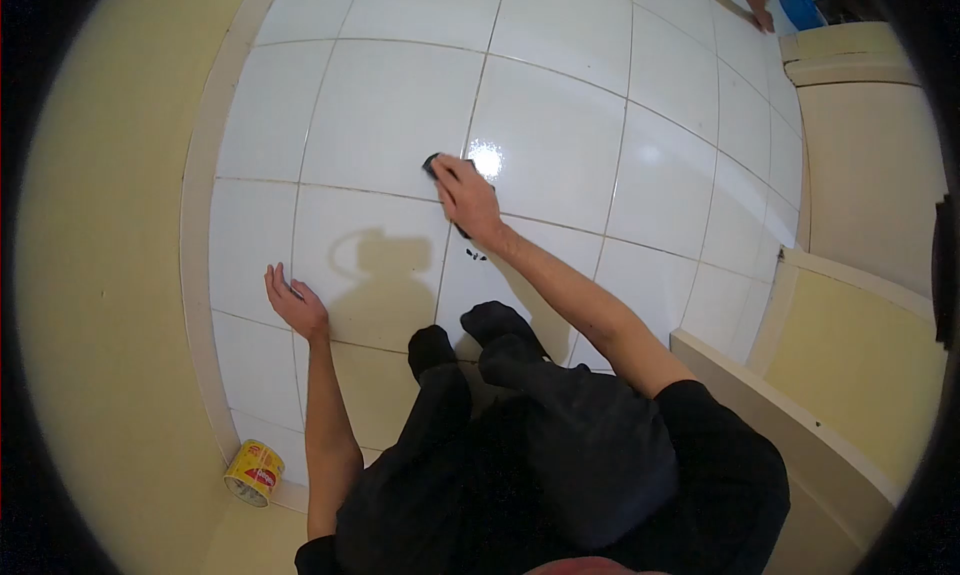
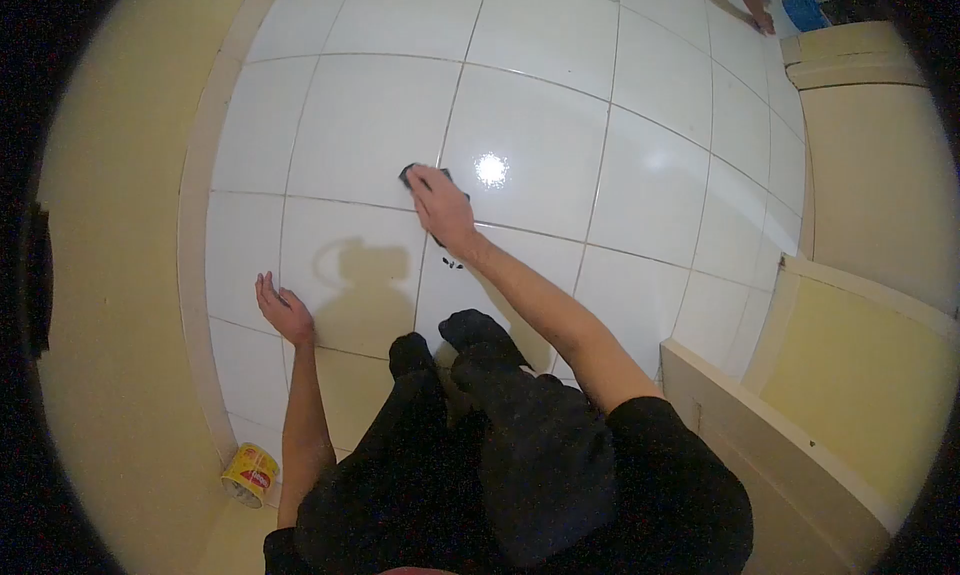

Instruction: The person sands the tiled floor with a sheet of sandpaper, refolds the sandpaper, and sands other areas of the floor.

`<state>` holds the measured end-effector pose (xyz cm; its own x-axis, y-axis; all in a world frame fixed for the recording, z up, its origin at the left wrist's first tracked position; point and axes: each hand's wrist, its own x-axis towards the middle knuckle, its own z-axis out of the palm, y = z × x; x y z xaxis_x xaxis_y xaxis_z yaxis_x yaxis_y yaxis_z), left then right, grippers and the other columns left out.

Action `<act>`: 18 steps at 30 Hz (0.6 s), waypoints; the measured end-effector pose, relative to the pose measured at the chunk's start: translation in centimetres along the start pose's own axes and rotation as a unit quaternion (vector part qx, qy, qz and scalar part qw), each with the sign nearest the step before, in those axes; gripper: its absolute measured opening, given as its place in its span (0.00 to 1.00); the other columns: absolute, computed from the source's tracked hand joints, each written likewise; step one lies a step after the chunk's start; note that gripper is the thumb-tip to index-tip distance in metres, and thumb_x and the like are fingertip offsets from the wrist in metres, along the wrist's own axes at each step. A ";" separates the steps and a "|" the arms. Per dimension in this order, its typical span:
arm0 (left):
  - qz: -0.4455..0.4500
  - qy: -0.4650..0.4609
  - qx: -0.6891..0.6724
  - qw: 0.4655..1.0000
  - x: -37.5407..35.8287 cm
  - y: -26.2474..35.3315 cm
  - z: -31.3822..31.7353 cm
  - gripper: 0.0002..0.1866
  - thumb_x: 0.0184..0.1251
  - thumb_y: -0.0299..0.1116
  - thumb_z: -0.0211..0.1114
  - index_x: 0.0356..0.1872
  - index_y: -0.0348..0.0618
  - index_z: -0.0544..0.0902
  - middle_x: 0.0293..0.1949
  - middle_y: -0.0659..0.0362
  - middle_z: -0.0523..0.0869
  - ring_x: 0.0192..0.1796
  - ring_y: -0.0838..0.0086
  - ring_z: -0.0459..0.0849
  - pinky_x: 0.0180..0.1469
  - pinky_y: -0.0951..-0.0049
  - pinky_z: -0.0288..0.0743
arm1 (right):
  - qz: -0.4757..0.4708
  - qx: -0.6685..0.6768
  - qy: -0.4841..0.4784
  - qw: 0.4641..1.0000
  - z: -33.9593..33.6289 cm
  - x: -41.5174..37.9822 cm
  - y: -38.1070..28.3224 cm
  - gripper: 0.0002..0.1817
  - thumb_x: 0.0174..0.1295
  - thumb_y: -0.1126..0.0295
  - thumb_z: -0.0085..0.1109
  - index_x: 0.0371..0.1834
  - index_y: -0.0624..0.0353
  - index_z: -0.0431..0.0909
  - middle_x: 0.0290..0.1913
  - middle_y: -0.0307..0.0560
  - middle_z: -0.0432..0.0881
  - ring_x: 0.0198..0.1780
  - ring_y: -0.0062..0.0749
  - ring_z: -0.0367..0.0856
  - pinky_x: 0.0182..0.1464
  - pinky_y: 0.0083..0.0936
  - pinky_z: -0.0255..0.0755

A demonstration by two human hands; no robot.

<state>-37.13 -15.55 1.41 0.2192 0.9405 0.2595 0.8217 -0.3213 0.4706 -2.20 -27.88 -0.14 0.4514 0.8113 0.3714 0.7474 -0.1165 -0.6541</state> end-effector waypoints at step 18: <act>-0.013 -0.006 -0.005 1.000 -0.1 -1.1 0.3 0.24 0.75 0.25 0.53 0.70 0.36 0.77 0.76 0.43 0.73 0.78 0.46 0.68 0.79 0.49 0.62 | 0.228 0.050 0.054 0.971 -19.6 -8.0 6.9 0.18 0.75 0.78 0.59 0.65 0.66 0.82 0.62 0.54 0.86 0.63 0.38 0.84 0.69 0.31 0.74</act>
<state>-37.90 -15.24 0.55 0.2042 0.9500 0.2363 0.8225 -0.2974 0.4849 8.88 -46.39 5.24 0.7762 0.6238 0.0919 0.4102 -0.3889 -0.8249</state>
